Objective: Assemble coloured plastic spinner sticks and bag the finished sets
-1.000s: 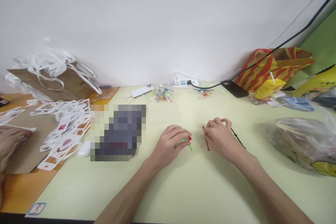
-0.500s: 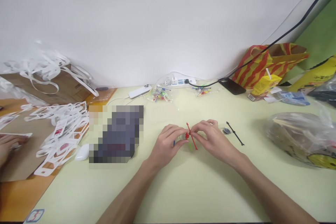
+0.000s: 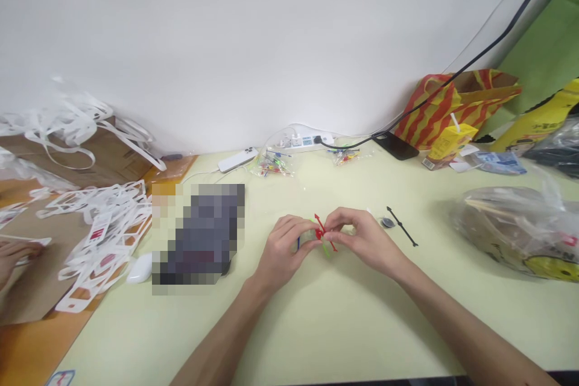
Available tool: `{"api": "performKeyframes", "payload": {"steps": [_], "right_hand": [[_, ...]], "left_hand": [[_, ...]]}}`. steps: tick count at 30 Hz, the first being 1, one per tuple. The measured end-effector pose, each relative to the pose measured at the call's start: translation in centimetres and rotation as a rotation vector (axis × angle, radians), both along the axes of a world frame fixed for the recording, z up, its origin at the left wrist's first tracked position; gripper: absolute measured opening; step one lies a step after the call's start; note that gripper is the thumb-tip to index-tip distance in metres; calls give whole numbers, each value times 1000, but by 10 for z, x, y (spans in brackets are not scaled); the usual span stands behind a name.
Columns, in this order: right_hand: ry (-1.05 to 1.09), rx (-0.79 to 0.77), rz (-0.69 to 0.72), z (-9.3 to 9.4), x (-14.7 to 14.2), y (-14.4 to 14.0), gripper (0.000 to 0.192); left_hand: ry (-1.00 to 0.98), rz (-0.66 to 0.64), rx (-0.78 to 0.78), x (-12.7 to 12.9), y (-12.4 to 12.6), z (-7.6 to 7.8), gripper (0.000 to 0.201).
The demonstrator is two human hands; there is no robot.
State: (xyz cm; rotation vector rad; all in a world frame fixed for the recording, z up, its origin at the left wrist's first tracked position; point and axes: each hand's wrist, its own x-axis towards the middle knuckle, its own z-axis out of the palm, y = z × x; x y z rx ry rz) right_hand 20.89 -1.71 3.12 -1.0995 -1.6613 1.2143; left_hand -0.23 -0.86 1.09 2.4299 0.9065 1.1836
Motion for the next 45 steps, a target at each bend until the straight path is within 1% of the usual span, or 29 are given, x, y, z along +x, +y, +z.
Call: {"api": "performKeyframes", "payload": {"steps": [5, 17, 25, 29, 34, 40, 45], "right_hand": [[131, -103, 33, -2, -2, 1, 21], [195, -158, 76, -1, -3, 0, 23], [275, -247, 144, -4, -3, 2, 26], [300, -262, 150, -6, -3, 2, 27], [336, -291, 164, -7, -5, 1, 28], [392, -322, 183, -5, -9, 0, 30], [385, -318, 164, -5, -12, 0, 34]], "left_hand": [[-17, -3, 12, 0, 0, 0, 14], [-41, -28, 30, 0, 0, -1, 15], [-79, -95, -12, -1, -1, 0, 14], [-129, -129, -17, -1, -1, -1, 14], [-164, -139, -44, 0, -2, -2, 15], [-229, -129, -37, 6, -7, 2, 16], [-221, -168, -23, 6, -8, 4, 18]]}}
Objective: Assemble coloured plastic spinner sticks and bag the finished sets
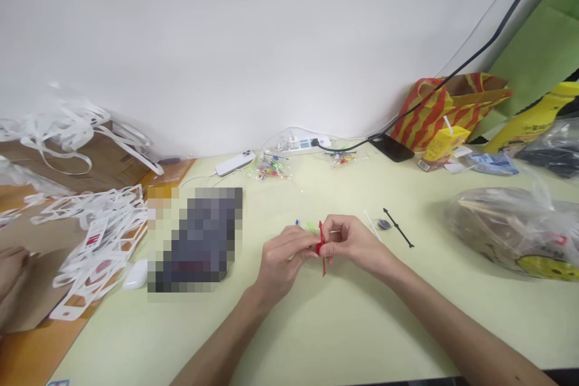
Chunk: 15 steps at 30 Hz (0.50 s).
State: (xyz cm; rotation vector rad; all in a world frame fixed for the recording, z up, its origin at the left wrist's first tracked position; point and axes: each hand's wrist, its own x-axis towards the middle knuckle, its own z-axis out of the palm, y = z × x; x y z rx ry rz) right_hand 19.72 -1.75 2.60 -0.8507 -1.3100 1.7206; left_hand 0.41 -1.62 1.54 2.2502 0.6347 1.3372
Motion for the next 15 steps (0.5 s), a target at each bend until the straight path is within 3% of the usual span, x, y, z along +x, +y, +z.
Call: {"api": "performKeyframes", "payload": {"steps": [3, 6, 10, 15], "right_hand": [[-104, 74, -55, 1, 4, 3, 34], [-291, 250, -204, 8, 17, 6, 27], [-698, 525, -387, 18, 46, 10, 28], [-1069, 710, -156, 12, 70, 14, 25]], "left_hand": [[37, 51, -43, 0, 1, 2, 16], [87, 137, -56, 1, 2, 3, 18], [239, 194, -57, 2, 2, -1, 18], [353, 235, -109, 6, 4, -9, 16]]}}
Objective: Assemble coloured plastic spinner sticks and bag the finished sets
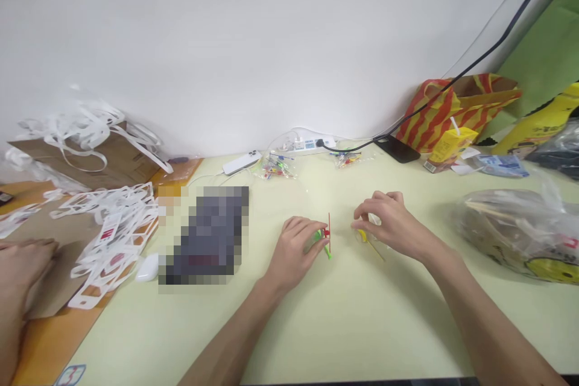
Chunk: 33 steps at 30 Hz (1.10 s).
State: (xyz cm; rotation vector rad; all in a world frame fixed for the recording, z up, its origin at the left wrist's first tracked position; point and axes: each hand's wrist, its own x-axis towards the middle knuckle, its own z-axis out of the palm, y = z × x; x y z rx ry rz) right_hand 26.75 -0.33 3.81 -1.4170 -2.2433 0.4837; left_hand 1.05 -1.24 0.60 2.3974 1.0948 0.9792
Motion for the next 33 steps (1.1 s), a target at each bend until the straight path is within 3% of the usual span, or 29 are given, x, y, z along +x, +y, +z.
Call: {"api": "performKeyframes", "payload": {"steps": [7, 10, 21, 27, 33], "right_hand": [[-173, -107, 74, -8, 2, -4, 6], [-207, -123, 66, -10, 0, -5, 8], [-141, -27, 62, -10, -11, -4, 9], [14, 27, -2, -3, -14, -5, 4], [233, -146, 79, 7, -23, -12, 15]], "left_hand": [[108, 73, -12, 10, 2, -8, 15], [165, 104, 0, 12, 2, -11, 14], [286, 155, -37, 4, 1, -10, 16], [235, 123, -6, 0, 2, -7, 30], [52, -44, 103, 3, -2, -1, 46]]}}
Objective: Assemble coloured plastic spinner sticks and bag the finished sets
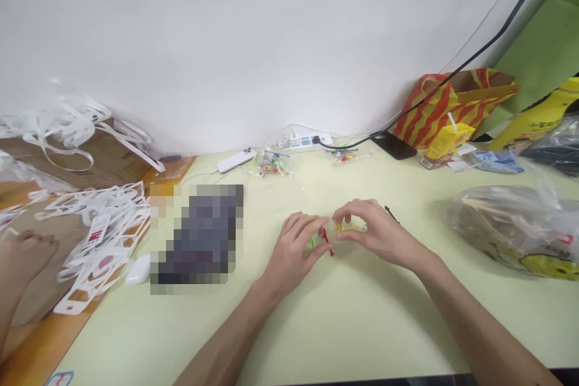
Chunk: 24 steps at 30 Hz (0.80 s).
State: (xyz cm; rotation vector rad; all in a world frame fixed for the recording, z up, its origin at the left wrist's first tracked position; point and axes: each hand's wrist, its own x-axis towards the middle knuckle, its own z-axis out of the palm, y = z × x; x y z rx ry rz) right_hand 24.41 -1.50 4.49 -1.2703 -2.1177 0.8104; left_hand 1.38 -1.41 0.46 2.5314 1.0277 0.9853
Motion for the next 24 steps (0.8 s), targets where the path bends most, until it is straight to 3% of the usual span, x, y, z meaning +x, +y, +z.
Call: {"api": "performKeyframes", "payload": {"steps": [6, 10, 16, 19, 24], "right_hand": [[124, -160, 68, 2, -11, -6, 32], [109, -127, 107, 3, -9, -6, 27], [-319, 109, -130, -12, 18, 9, 14], [-434, 118, -120, -21, 27, 14, 13], [-447, 126, -62, -26, 21, 12, 12]], "left_hand": [[-22, -87, 91, 3, -2, 0, 31], [-27, -93, 56, 2, -3, 0, 22], [-94, -50, -4, -2, -2, -1, 12], [-137, -28, -34, -3, -2, 0, 12], [-165, -65, -58, -3, -2, 2, 18]]}}
